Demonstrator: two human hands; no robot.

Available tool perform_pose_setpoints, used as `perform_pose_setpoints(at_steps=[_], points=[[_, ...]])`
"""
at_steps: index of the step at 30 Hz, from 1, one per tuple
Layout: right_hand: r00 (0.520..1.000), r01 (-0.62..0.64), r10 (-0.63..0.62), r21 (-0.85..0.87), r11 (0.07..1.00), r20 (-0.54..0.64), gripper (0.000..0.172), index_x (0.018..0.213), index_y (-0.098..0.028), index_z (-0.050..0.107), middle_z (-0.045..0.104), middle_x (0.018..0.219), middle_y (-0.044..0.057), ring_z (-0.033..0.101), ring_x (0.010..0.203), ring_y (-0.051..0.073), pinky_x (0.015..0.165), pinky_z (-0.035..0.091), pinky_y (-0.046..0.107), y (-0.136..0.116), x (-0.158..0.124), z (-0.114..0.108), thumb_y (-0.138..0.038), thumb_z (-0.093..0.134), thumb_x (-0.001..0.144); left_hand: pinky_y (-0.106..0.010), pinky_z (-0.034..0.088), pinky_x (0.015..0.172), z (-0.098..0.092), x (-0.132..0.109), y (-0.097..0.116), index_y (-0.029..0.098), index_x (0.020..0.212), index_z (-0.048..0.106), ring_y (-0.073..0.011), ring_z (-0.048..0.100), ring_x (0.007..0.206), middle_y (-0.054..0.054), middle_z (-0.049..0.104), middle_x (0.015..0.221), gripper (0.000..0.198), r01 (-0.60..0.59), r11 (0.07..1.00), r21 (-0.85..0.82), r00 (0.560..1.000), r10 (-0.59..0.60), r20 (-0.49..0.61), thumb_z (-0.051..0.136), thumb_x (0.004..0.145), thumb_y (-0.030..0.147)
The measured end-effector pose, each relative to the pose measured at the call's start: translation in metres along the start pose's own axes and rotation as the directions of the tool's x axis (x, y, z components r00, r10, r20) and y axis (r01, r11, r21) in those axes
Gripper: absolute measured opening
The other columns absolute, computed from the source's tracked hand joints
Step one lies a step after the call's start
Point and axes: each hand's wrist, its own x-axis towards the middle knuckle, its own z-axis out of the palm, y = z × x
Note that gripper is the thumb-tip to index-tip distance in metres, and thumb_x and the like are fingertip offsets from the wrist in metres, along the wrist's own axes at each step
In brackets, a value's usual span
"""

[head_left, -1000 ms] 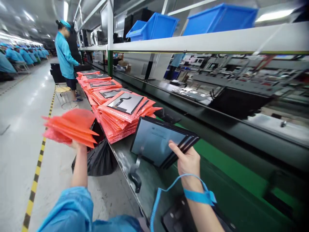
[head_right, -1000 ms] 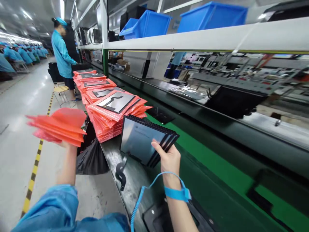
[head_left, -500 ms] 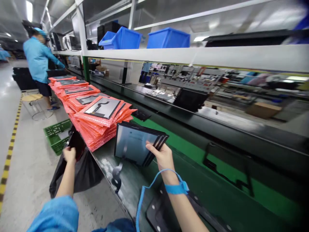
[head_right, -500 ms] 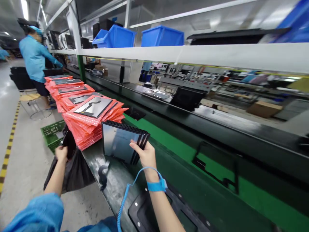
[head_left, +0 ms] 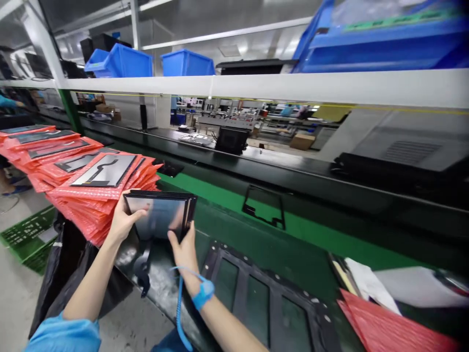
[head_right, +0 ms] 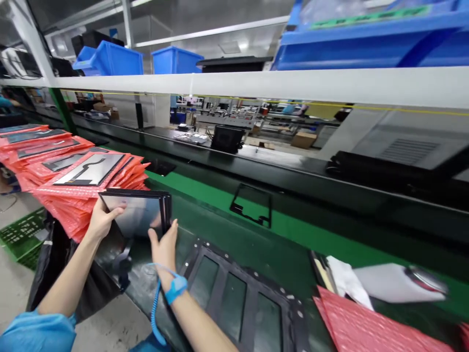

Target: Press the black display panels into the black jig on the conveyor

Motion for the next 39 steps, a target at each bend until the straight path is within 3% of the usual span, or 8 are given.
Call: perform_pose_setpoints(at_steps=[4, 9, 11, 13, 17, 20, 24, 39], points=[[0.997, -0.035, 0.043, -0.125, 0.991, 0.062, 0.105, 0.154, -0.005, -0.01, -0.01, 0.162, 0.021, -0.012, 0.148, 0.034, 0.12, 0.007, 0.059, 0.011, -0.016, 0.039, -0.041, 0.061, 0.086, -0.036, 0.06, 0.084, -0.012, 0.002, -0.011, 0.016, 0.098, 0.068, -0.0256, 0.074, 0.086, -0.008, 0.076, 0.09, 0.049, 0.092, 0.996, -0.003, 0.996, -0.092, -0.021, 0.088, 0.058, 0.035], [0.984, 0.071, -0.022, -0.273, 0.959, 0.179, 0.105, 0.15, -0.008, -0.026, -0.026, 0.158, 0.018, -0.023, 0.144, 0.035, 0.118, 0.011, 0.064, 0.01, -0.041, 0.055, -0.023, 0.056, 0.086, -0.041, 0.059, 0.086, -0.032, 0.008, -0.013, 0.015, 0.077, 0.074, -0.0292, 0.074, 0.085, -0.01, 0.077, 0.082, 0.037, 0.2, 0.98, 0.025, 0.98, -0.199, -0.025, 0.091, 0.05, 0.034], [0.974, 0.133, -0.061, -0.336, 0.932, 0.216, 0.103, 0.153, -0.007, -0.018, -0.02, 0.159, 0.021, -0.015, 0.146, 0.04, 0.115, 0.021, 0.065, 0.005, -0.05, 0.046, -0.022, 0.058, 0.085, -0.041, 0.06, 0.085, -0.039, 0.011, -0.011, 0.015, 0.076, 0.075, -0.029, 0.074, 0.083, -0.01, 0.077, 0.081, 0.037, 0.223, 0.975, 0.019, 0.975, -0.222, -0.021, 0.091, 0.048, 0.034], [0.955, 0.22, -0.108, -0.418, 0.881, 0.276, 0.095, 0.156, -0.005, 0.005, -0.001, 0.161, 0.027, 0.01, 0.146, 0.047, 0.108, 0.035, 0.063, -0.004, -0.051, 0.027, -0.023, 0.063, 0.082, -0.04, 0.06, 0.085, -0.043, 0.013, -0.01, 0.016, 0.076, 0.075, -0.028, 0.073, 0.083, -0.009, 0.077, 0.082, 0.037, 0.238, 0.971, 0.005, 0.971, -0.238, -0.014, 0.091, 0.048, 0.035], [0.922, 0.343, -0.189, -0.485, 0.804, 0.339, 0.036, 0.125, -0.022, 0.063, 0.061, 0.129, 0.017, 0.065, 0.105, 0.034, 0.086, 0.054, 0.048, -0.028, -0.015, -0.028, -0.025, 0.058, 0.089, -0.037, 0.06, 0.082, -0.045, 0.018, -0.008, 0.015, 0.078, 0.076, -0.0269, 0.073, 0.083, -0.01, 0.077, 0.084, 0.04, 0.266, 0.964, -0.02, 0.964, -0.266, 0.002, 0.092, 0.048, 0.036], [0.899, 0.437, -0.362, -0.522, 0.733, 0.246, 0.026, 0.117, -0.025, 0.066, 0.063, 0.109, 0.011, 0.064, 0.095, 0.025, 0.08, 0.053, 0.038, -0.044, 0.029, -0.057, -0.024, 0.05, 0.097, -0.034, 0.061, 0.079, -0.043, 0.021, -0.008, 0.016, 0.079, 0.076, -0.0252, 0.073, 0.082, -0.01, 0.077, 0.086, 0.041, 0.279, 0.959, -0.041, 0.96, -0.279, 0.007, 0.092, 0.048, 0.036], [0.725, 0.666, -0.623, -0.531, 0.524, 0.295, 0.02, 0.108, -0.023, 0.068, 0.059, 0.1, 0.008, 0.059, 0.087, 0.02, 0.073, 0.049, 0.031, -0.049, 0.065, -0.06, -0.02, 0.052, 0.097, -0.032, 0.061, 0.077, -0.04, 0.022, -0.007, 0.015, 0.08, 0.076, -0.0255, 0.073, 0.082, -0.011, 0.077, 0.088, 0.041, 0.291, 0.955, -0.056, 0.957, -0.291, 0.009, 0.092, 0.049, 0.037], [0.529, 0.849, -0.591, -0.39, 0.358, 0.609, 0.017, 0.088, -0.02, 0.057, 0.059, 0.094, 0.007, 0.055, 0.082, 0.019, 0.072, 0.046, 0.032, -0.041, 0.075, -0.066, -0.022, 0.046, 0.1, -0.037, 0.06, 0.082, -0.036, 0.028, -0.009, 0.015, 0.079, 0.077, -0.031, 0.073, 0.091, -0.014, 0.077, 0.091, 0.042, 0.319, 0.947, -0.038, 0.948, -0.32, 0.001, 0.092, 0.048, 0.039]])
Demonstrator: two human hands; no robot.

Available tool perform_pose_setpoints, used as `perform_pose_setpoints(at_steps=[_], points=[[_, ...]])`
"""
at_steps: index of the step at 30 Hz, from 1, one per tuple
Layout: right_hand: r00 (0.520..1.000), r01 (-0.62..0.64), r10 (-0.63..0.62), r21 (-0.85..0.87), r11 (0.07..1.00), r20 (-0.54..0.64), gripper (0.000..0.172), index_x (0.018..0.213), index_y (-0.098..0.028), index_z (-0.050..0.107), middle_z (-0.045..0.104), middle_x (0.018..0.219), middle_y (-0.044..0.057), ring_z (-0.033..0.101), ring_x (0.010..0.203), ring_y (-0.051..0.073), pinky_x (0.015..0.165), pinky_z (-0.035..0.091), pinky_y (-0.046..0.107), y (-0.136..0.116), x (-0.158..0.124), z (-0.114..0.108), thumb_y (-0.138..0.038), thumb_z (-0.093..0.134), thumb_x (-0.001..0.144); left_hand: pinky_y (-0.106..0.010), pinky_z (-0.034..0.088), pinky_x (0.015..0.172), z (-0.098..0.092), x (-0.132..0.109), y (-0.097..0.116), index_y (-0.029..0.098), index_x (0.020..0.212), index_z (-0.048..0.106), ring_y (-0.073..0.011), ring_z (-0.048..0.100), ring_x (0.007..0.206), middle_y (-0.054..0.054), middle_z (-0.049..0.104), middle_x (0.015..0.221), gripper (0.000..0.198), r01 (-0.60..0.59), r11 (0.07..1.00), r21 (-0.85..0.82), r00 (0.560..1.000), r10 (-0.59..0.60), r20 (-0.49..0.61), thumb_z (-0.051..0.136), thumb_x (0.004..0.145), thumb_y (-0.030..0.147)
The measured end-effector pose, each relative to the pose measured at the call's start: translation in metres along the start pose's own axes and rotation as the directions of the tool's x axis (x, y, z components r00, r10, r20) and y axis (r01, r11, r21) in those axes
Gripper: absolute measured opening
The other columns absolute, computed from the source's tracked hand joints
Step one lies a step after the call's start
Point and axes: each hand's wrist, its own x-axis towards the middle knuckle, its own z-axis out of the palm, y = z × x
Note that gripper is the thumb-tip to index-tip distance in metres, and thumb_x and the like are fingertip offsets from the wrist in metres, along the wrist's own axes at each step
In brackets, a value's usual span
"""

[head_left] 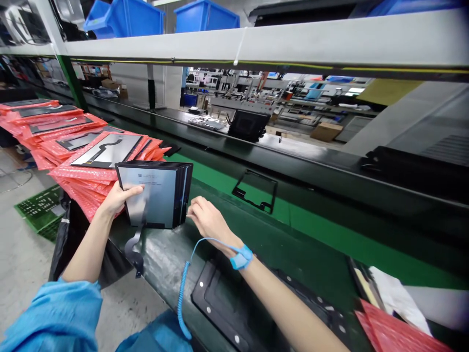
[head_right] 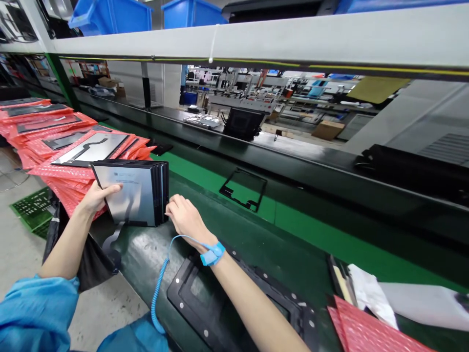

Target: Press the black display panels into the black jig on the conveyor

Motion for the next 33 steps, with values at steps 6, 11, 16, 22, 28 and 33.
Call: perform_pose_setpoints(at_steps=[6, 11, 16, 22, 28, 33], points=[[0.993, -0.085, 0.079, -0.057, 0.995, -0.089, 0.018, 0.1, -0.018, 0.061, 0.06, 0.101, 0.012, 0.057, 0.092, 0.023, 0.077, 0.048, 0.034, 0.004, 0.014, 0.011, -0.021, 0.043, 0.101, -0.037, 0.059, 0.085, 0.0, 0.001, -0.001, 0.015, 0.079, 0.077, -0.0307, 0.073, 0.091, -0.013, 0.077, 0.091, 0.043, 0.002, 1.0, 0.002, 1.0, -0.002, -0.016, 0.092, 0.047, 0.04], [0.994, -0.062, 0.054, -0.074, 0.995, -0.098, 0.018, 0.097, -0.019, 0.064, 0.059, 0.096, 0.01, 0.057, 0.088, 0.022, 0.072, 0.046, 0.032, 0.009, 0.018, 0.019, -0.019, 0.046, 0.1, -0.039, 0.059, 0.084, 0.001, 0.002, 0.0, 0.014, 0.078, 0.077, -0.0316, 0.073, 0.09, -0.013, 0.077, 0.088, 0.045, 0.004, 1.0, 0.015, 1.0, -0.003, -0.02, 0.093, 0.044, 0.039], [0.998, -0.005, 0.001, -0.058, 0.998, -0.055, 0.023, 0.089, -0.018, 0.06, 0.059, 0.092, 0.01, 0.054, 0.081, 0.021, 0.071, 0.046, 0.032, 0.007, 0.01, 0.011, -0.021, 0.042, 0.102, -0.04, 0.059, 0.087, 0.001, 0.002, -0.001, 0.015, 0.077, 0.078, -0.0324, 0.072, 0.092, -0.013, 0.077, 0.089, 0.044, -0.003, 1.0, 0.012, 1.0, 0.003, -0.028, 0.093, 0.044, 0.04], [0.997, 0.012, -0.015, -0.048, 0.999, -0.071, 0.021, 0.094, -0.018, 0.061, 0.059, 0.095, 0.01, 0.056, 0.084, 0.021, 0.073, 0.048, 0.032, 0.0, 0.013, 0.009, -0.024, 0.042, 0.102, -0.041, 0.057, 0.09, 0.001, 0.005, -0.004, 0.016, 0.078, 0.078, -0.0315, 0.072, 0.093, -0.012, 0.077, 0.087, 0.044, -0.014, 1.0, 0.009, 0.999, 0.015, -0.029, 0.093, 0.044, 0.039], [0.991, -0.021, 0.011, -0.069, 0.997, -0.132, 0.02, 0.098, -0.017, 0.063, 0.058, 0.096, 0.011, 0.055, 0.088, 0.022, 0.073, 0.046, 0.032, 0.003, 0.024, 0.024, -0.022, 0.044, 0.101, -0.041, 0.057, 0.09, 0.0, 0.006, -0.005, 0.016, 0.078, 0.078, -0.0321, 0.072, 0.092, -0.012, 0.077, 0.087, 0.043, -0.014, 1.0, 0.023, 1.0, 0.014, -0.026, 0.093, 0.044, 0.039], [0.994, -0.011, 0.006, -0.048, 0.999, -0.11, 0.023, 0.09, -0.018, 0.061, 0.056, 0.093, 0.01, 0.053, 0.084, 0.021, 0.072, 0.045, 0.033, 0.005, 0.023, 0.022, -0.019, 0.042, 0.101, -0.041, 0.057, 0.091, -0.001, 0.005, -0.005, 0.016, 0.078, 0.078, -0.0319, 0.072, 0.095, -0.012, 0.077, 0.087, 0.043, -0.016, 1.0, 0.027, 1.0, 0.017, -0.021, 0.092, 0.045, 0.039]])
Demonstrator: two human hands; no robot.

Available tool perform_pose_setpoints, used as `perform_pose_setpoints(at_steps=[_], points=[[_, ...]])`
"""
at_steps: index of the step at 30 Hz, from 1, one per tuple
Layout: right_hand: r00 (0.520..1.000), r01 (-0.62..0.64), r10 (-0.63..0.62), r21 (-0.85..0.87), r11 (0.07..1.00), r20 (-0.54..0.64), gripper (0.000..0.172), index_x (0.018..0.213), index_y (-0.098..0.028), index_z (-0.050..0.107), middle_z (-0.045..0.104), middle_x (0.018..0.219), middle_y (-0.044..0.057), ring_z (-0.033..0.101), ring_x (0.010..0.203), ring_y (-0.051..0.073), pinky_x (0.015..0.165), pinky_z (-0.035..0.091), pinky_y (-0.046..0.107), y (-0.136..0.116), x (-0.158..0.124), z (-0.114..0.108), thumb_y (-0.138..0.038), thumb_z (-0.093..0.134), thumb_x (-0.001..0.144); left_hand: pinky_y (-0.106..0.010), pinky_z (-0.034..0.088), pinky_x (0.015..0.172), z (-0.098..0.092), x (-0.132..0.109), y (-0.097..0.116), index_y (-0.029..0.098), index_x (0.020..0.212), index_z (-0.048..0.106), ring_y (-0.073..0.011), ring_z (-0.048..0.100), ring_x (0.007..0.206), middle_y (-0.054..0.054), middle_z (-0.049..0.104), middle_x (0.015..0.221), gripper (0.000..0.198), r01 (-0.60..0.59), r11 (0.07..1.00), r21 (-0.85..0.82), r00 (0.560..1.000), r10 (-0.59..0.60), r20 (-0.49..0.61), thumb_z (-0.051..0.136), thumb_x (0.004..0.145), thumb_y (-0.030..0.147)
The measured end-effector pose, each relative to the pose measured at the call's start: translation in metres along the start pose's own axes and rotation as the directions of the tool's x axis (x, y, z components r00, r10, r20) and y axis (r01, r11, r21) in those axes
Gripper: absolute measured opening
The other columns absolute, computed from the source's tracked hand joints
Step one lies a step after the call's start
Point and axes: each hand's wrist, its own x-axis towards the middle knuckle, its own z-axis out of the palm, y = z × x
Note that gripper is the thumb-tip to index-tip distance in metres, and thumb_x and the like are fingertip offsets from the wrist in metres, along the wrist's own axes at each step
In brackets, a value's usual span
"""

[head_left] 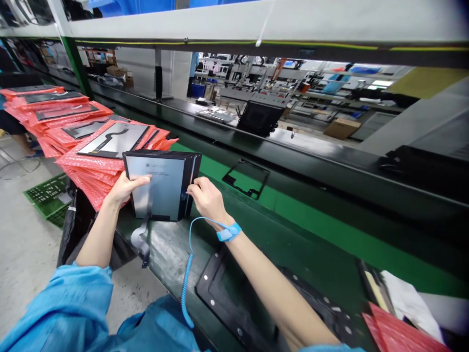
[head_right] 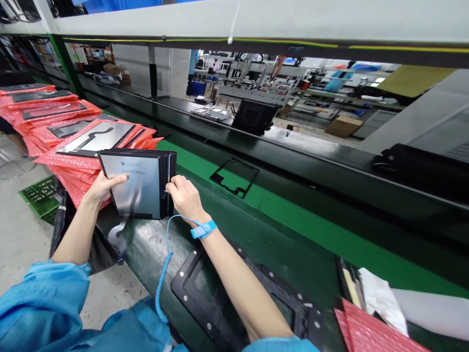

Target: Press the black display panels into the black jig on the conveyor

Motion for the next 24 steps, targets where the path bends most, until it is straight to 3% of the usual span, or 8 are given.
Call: perform_pose_setpoints(at_steps=[7, 16, 24], points=[[0.997, 0.069, -0.073, 0.083, 0.994, 0.04, 0.016, 0.088, -0.019, 0.056, 0.055, 0.091, 0.006, 0.054, 0.081, 0.018, 0.07, 0.047, 0.029, -0.007, -0.01, -0.015, -0.023, 0.046, 0.101, -0.04, 0.057, 0.092, 0.002, -0.001, -0.001, 0.016, 0.08, 0.079, -0.0326, 0.071, 0.098, -0.012, 0.077, 0.09, 0.045, -0.001, 1.0, -0.005, 1.0, 0.001, 0.005, 0.092, 0.046, 0.042], [0.997, 0.0, 0.0, -0.005, 1.0, -0.074, 0.013, 0.095, -0.017, 0.062, 0.057, 0.092, 0.009, 0.054, 0.085, 0.02, 0.07, 0.045, 0.031, -0.007, 0.002, 0.007, -0.021, 0.051, 0.099, -0.041, 0.057, 0.092, 0.003, -0.004, 0.001, 0.015, 0.081, 0.079, -0.0332, 0.071, 0.099, -0.013, 0.077, 0.092, 0.046, 0.002, 1.0, 0.004, 1.0, -0.002, 0.009, 0.093, 0.046, 0.043], [0.993, 0.113, -0.113, -0.003, 0.994, 0.021, 0.02, 0.088, -0.016, 0.059, 0.057, 0.091, 0.01, 0.05, 0.082, 0.021, 0.071, 0.046, 0.032, -0.007, 0.002, -0.006, -0.019, 0.044, 0.101, -0.041, 0.056, 0.093, 0.003, -0.005, 0.001, 0.015, 0.081, 0.079, -0.0331, 0.071, 0.1, -0.013, 0.077, 0.093, 0.046, -0.007, 1.0, 0.002, 1.0, 0.007, 0.014, 0.092, 0.047, 0.043]])
